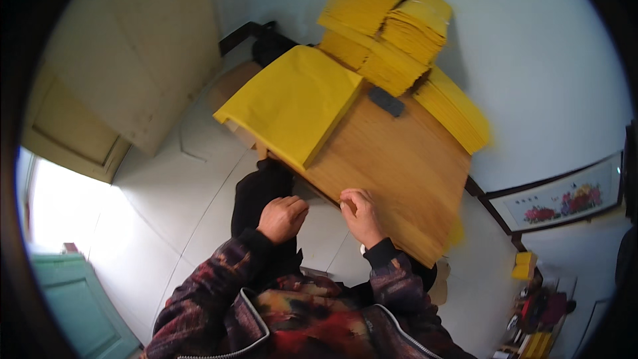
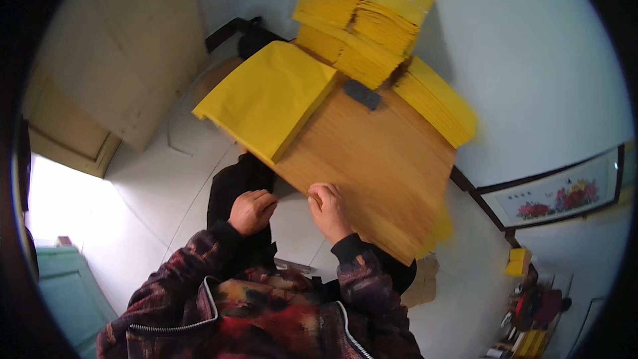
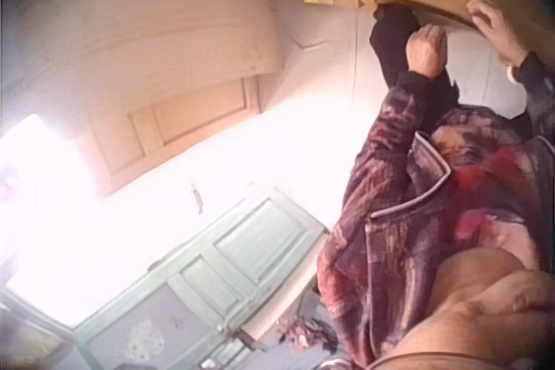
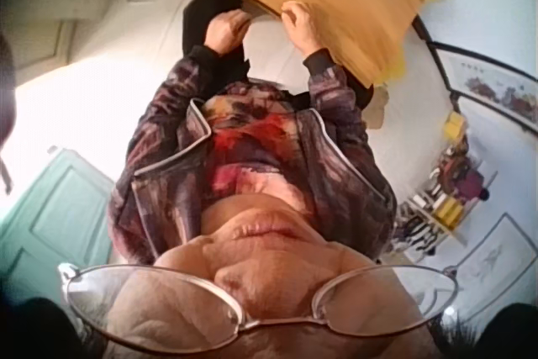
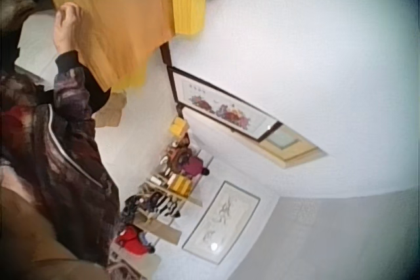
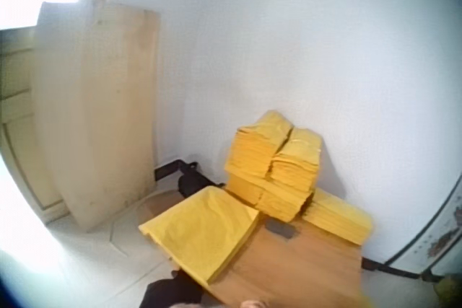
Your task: The person sits on the floor and repeatedly folds yellow fabric pieces on a wooden table. They align edges, fold the fabric in half, and stack the finished pieces.
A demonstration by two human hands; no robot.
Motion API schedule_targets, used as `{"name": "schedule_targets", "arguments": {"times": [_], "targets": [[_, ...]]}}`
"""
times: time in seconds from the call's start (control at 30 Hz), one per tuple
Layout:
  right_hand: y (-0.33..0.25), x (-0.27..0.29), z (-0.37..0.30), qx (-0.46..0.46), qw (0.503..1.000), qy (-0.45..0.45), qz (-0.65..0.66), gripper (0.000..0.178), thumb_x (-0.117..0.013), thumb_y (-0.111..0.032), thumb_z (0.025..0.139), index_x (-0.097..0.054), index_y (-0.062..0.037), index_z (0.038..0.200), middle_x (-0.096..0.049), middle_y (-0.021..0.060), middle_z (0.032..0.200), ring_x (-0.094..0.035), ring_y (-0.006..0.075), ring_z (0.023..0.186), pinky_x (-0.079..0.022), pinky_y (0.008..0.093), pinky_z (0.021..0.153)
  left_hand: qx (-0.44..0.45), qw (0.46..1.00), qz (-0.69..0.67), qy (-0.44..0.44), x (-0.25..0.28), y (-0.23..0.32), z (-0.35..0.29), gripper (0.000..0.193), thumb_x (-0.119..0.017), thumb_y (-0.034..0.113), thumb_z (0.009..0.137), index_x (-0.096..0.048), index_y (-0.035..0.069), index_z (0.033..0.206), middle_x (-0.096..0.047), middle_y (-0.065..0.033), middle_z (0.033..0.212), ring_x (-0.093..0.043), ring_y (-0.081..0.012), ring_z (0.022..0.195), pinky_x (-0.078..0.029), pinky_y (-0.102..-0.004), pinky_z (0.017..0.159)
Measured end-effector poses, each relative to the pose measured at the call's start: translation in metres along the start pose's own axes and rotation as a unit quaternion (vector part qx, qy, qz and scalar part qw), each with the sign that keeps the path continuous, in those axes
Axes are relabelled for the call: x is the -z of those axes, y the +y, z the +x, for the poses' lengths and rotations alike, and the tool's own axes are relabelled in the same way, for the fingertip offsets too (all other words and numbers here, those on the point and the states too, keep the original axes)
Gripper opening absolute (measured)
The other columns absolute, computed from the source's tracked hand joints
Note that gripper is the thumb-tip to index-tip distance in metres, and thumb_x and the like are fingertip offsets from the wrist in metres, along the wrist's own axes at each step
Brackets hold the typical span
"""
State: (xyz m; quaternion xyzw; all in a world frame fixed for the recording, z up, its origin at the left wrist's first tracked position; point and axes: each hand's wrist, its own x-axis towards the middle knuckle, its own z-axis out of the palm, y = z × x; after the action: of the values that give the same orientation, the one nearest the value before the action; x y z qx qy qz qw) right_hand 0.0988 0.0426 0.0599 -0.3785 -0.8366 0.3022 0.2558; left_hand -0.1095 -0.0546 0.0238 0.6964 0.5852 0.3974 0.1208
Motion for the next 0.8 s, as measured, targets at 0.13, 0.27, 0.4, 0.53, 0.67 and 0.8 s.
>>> {"name": "schedule_targets", "arguments": {"times": [0.13,0.27,0.4,0.53,0.67,0.8], "targets": [[0.047,0.020,0.049,-0.030,0.995,0.058,-0.078,0.036,-0.065,-0.013,0.086,-0.056,0.0000,0.118,-0.056,0.0207,0.122,-0.050,0.0405,0.115,-0.043,0.0452,0.097,-0.008,1.000,-0.012,0.007,0.005,-0.002,0.001,0.009,-0.067,0.009,0.079,-0.058,0.009,0.077,-0.055,-0.0074,0.070,-0.058,-0.0281,0.067,-0.046,-0.0393,0.060],[0.104,0.044,0.129,-0.076,0.973,0.069,-0.205,0.057,-0.067,-0.024,0.086,-0.047,-0.0013,0.134,-0.044,0.0213,0.140,-0.041,0.0442,0.125,-0.037,0.0503,0.104,-0.031,0.999,0.025,-0.021,-0.001,-0.001,0.009,0.010,-0.068,0.009,0.077,-0.057,0.009,0.076,-0.053,-0.0053,0.067,-0.058,-0.0244,0.064,-0.045,-0.0367,0.058],[0.142,0.051,0.198,-0.109,0.931,0.114,-0.330,0.046,-0.062,-0.023,0.090,-0.052,-0.0077,0.133,-0.047,0.0116,0.140,-0.043,0.0385,0.124,-0.033,0.0551,0.105,-0.019,0.999,0.023,-0.033,-0.004,-0.001,0.018,0.010,-0.069,0.009,0.076,-0.059,0.009,0.077,-0.053,-0.0045,0.067,-0.057,-0.0236,0.063,-0.044,-0.0362,0.058],[0.158,0.048,0.213,-0.102,0.894,0.134,-0.416,0.030,-0.058,-0.019,0.092,-0.064,-0.0147,0.121,-0.057,0.0021,0.130,-0.047,0.0335,0.119,-0.031,0.0558,0.103,0.000,0.999,0.006,-0.046,-0.006,0.000,0.019,0.011,-0.071,0.009,0.075,-0.063,0.008,0.082,-0.055,-0.0043,0.070,-0.057,-0.0235,0.065,-0.043,-0.0363,0.058],[0.164,0.057,0.218,-0.050,0.889,0.158,-0.427,0.020,-0.061,-0.017,0.089,-0.067,-0.0133,0.108,-0.064,0.0045,0.116,-0.052,0.0320,0.112,-0.032,0.0532,0.100,0.021,0.996,0.000,-0.083,-0.012,-0.002,0.016,0.010,-0.066,0.011,0.079,-0.057,0.010,0.083,-0.053,-0.0041,0.072,-0.057,-0.0224,0.069,-0.042,-0.0358,0.062],[0.155,0.060,0.225,-0.114,0.906,0.135,-0.384,0.022,-0.067,-0.015,0.087,-0.065,-0.0089,0.108,-0.065,0.0094,0.114,-0.053,0.0326,0.111,-0.035,0.0499,0.099,0.020,0.997,0.002,-0.072,-0.017,-0.003,0.016,0.008,-0.064,0.011,0.081,-0.056,0.010,0.081,-0.053,-0.0048,0.072,-0.059,-0.0228,0.069,-0.044,-0.0353,0.063]]}}
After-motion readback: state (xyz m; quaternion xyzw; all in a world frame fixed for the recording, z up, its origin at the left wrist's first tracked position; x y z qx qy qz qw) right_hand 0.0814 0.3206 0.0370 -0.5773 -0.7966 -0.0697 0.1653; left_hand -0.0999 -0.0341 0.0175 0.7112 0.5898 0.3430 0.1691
